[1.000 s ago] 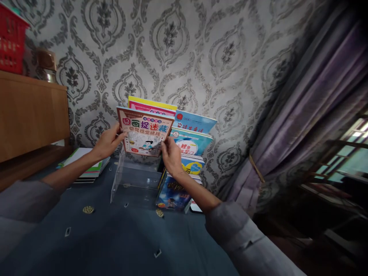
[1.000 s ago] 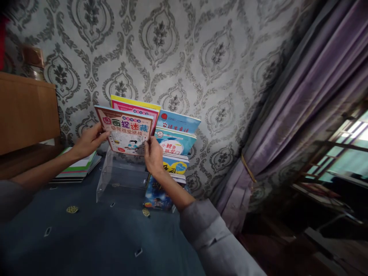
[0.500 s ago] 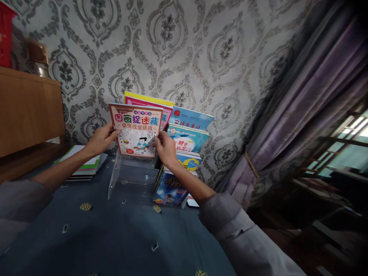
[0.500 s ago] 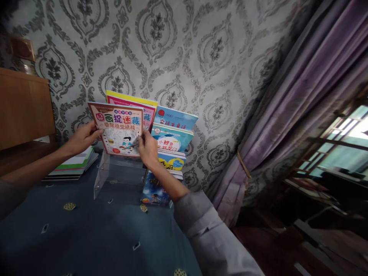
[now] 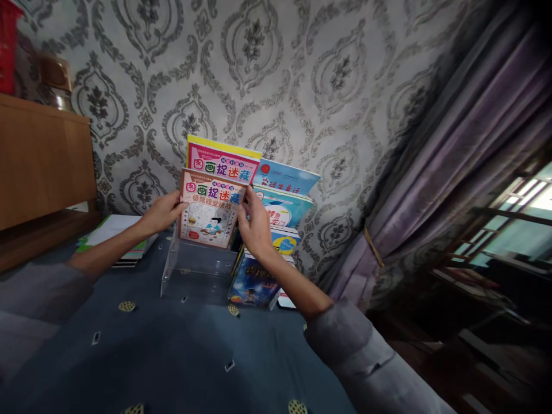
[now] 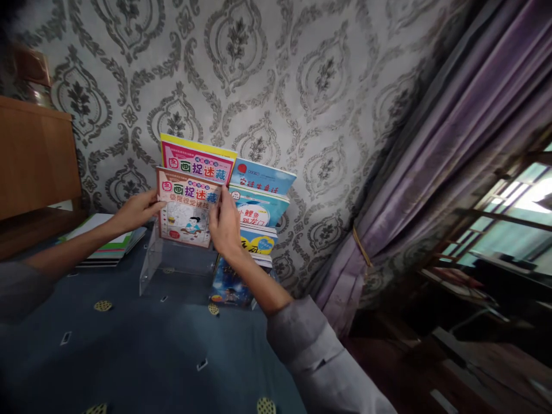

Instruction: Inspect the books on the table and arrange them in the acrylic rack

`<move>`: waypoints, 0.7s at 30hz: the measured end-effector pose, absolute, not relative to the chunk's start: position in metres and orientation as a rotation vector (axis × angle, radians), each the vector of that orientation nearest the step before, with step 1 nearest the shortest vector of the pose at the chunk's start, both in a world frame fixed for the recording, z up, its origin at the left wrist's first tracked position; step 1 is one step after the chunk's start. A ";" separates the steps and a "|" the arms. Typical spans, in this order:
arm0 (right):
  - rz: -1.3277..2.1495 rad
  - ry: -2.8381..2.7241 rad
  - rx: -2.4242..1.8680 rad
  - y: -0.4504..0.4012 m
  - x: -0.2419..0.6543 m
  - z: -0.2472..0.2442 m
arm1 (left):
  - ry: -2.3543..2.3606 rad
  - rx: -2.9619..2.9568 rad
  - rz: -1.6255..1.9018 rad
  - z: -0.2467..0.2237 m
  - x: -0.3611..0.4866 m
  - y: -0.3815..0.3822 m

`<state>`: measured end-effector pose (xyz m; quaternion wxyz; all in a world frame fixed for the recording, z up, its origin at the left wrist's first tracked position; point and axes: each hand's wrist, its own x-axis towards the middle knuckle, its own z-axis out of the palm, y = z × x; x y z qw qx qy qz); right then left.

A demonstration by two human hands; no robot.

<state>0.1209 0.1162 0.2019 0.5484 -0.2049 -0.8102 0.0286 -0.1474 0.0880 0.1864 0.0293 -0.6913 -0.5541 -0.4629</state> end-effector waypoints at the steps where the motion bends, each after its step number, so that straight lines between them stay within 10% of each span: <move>1: 0.070 -1.909 -0.479 0.114 0.122 0.200 | -1.719 -2.108 -1.377 0.187 -0.148 0.087; 21: 0.147 -1.939 -0.410 0.047 0.135 0.144 | -1.831 -2.001 -1.213 0.187 -0.140 0.088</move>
